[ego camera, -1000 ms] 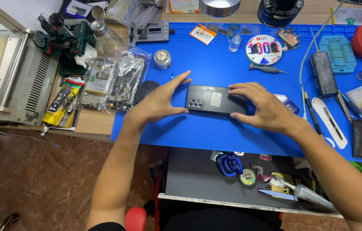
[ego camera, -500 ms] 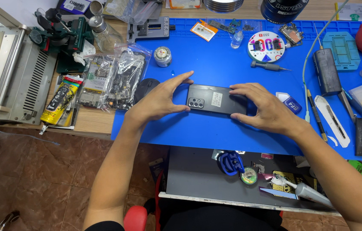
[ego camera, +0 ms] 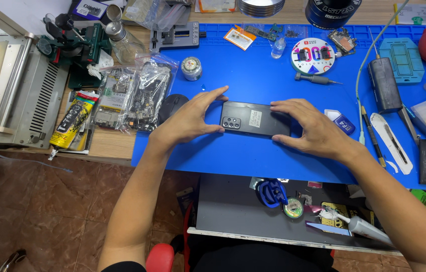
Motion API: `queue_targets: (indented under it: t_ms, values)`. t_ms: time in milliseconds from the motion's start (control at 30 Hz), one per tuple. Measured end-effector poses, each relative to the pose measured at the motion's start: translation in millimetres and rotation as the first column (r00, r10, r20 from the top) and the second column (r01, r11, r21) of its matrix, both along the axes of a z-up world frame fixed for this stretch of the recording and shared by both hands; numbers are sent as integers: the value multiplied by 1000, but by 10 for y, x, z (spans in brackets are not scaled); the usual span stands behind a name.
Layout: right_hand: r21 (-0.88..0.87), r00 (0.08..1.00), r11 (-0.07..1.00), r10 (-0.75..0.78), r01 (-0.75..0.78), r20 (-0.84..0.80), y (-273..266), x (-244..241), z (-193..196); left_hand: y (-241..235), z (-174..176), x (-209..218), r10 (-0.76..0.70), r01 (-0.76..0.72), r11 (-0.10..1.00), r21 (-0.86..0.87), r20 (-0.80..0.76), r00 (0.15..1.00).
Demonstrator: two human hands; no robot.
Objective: The person applies adhesive from a tube along the edges of a smartphone back cover. They then align and press the back cover onto the phone chassis, wipe the surface with a white cloth, and place the phone on the workbench.
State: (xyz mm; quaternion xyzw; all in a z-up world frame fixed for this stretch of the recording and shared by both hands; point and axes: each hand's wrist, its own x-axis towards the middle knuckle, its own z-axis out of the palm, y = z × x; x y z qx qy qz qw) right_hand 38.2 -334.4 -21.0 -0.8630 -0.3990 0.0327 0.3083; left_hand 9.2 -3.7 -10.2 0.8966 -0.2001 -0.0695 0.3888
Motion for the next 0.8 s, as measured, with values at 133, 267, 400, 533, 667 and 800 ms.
queue_targets:
  t_ms: [133, 267, 400, 533, 667, 800]
  values:
    - [-15, 1000, 1000, -1, 1, 1, -15, 15, -22, -9, 12, 1, 3, -3, 1000, 14, -2, 1000]
    - [-25, 1000, 1000, -7, 7, -8, -14, 10, 4, -20, 23, -4, 6, -6, 999, 31, -3, 1000]
    - [-28, 1000, 1000, -10, 11, 8, -21, 17, -17, -8, 7, 7, -5, 5, 999, 51, -2, 1000]
    - [-30, 1000, 1000, -5, 5, 16, -21, 18, -30, -14, -11, 27, -20, 21, 995, 94, -10, 1000]
    - [-29, 1000, 1000, -2, 3, 27, -27, 19, -40, -65, -71, 90, -42, 39, 983, 180, 13, 999]
    - [-34, 1000, 999, -6, 7, 31, -35, 33, -66, -133, -128, 143, -51, 33, 957, 287, 54, 997]
